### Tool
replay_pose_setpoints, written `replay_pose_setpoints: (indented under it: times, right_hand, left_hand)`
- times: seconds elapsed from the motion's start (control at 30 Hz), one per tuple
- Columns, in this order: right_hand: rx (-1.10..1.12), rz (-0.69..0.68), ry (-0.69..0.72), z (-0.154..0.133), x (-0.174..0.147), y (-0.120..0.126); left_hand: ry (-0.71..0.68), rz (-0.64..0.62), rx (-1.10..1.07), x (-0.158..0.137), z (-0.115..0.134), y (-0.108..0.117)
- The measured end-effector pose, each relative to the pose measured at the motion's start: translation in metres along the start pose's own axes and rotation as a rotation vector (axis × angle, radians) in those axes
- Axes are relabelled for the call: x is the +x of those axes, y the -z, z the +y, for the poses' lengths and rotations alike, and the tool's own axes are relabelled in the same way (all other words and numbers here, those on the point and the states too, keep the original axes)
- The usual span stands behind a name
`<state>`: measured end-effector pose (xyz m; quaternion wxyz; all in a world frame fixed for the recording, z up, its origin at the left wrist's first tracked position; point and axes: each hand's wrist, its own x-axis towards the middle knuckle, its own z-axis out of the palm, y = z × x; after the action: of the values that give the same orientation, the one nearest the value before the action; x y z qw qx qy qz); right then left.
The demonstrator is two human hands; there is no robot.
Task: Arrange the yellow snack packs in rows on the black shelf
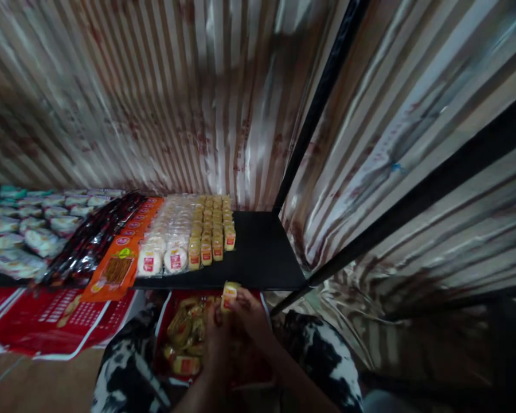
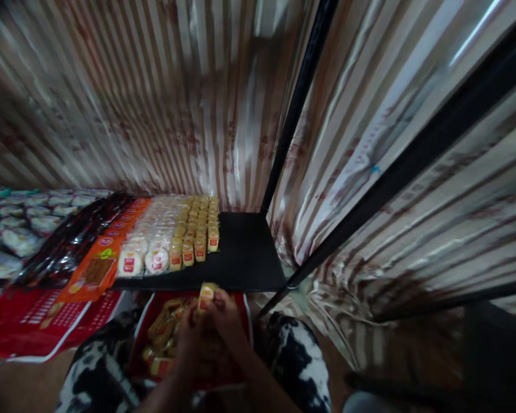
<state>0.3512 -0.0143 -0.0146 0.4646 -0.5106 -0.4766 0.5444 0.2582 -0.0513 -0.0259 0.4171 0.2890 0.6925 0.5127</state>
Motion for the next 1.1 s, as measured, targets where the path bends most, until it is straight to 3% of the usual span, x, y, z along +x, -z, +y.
replay_pose_setpoints:
  times: [0.1,0.27,0.47,0.63,0.93,1.1]
  right_hand:
    - [0.027,0.049,0.056,-0.014,0.031,0.008]
    - [-0.082,0.184,0.149,-0.017,0.083,0.014]
    - [-0.247,0.249,0.228,-0.013,0.12,0.007]
    - [-0.258,0.235,0.232,-0.015,0.131,-0.002]
    - [-0.115,0.187,0.251,-0.013,0.128,-0.009]
    - [-0.182,0.169,0.273,-0.012,0.132,-0.009]
  left_hand:
    - [-0.039,-0.034,0.005,0.011,0.026,-0.018]
    - [-0.232,0.064,0.065,0.031,0.054,-0.046]
    - [-0.162,-0.017,-0.055,0.059,0.055,-0.073]
    - [-0.171,0.006,-0.057,0.074,0.056,-0.079]
    - [-0.197,0.001,-0.082,0.073,0.062,-0.073]
    - [-0.198,-0.016,-0.027,0.077,0.061,-0.073]
